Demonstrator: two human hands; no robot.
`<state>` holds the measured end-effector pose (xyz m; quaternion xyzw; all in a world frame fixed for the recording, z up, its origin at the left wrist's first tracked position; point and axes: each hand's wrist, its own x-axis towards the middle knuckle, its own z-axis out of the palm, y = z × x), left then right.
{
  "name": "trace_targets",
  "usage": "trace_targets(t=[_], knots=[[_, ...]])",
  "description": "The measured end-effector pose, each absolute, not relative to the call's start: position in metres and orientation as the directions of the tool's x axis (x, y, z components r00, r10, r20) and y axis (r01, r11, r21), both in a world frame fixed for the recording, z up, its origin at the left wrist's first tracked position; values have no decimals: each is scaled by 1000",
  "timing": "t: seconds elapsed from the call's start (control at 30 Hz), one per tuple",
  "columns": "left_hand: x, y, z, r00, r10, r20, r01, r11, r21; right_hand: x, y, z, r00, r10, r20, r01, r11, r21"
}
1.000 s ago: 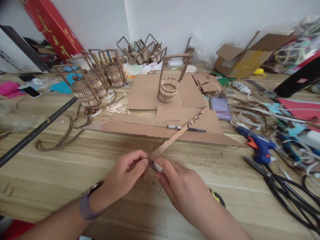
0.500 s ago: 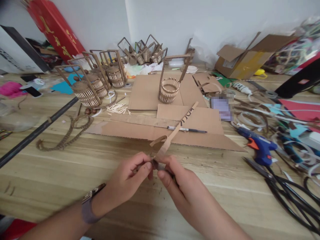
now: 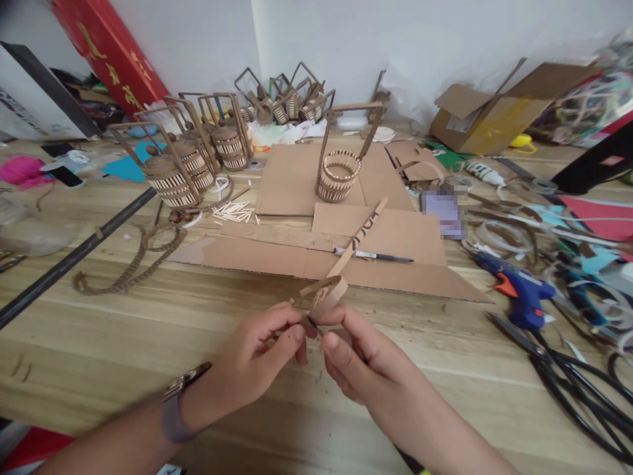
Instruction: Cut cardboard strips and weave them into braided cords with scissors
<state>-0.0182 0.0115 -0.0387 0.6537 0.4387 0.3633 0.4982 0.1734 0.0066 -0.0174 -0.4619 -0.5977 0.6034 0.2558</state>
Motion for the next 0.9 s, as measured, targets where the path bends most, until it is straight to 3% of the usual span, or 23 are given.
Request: trace_targets(t=[0.27,0.4,0.57,0.9], knots=[[-18,12,-37,330,943,41,186,-107,977,173,9,-22,-527,806,-272,-35,-340,-940],[-17,13,-37,309,951,-32,161,-19,987,173,7,-21,-433,857,-278,177,-221,-959],[-18,15,-38,276,960,-50,137,12,990,178,7,-26,-445,880,-168,416,37,-909],[-18,15,-38,279,959,-50,139,11,990,176,7,-18,-498,857,-135,492,151,-857]])
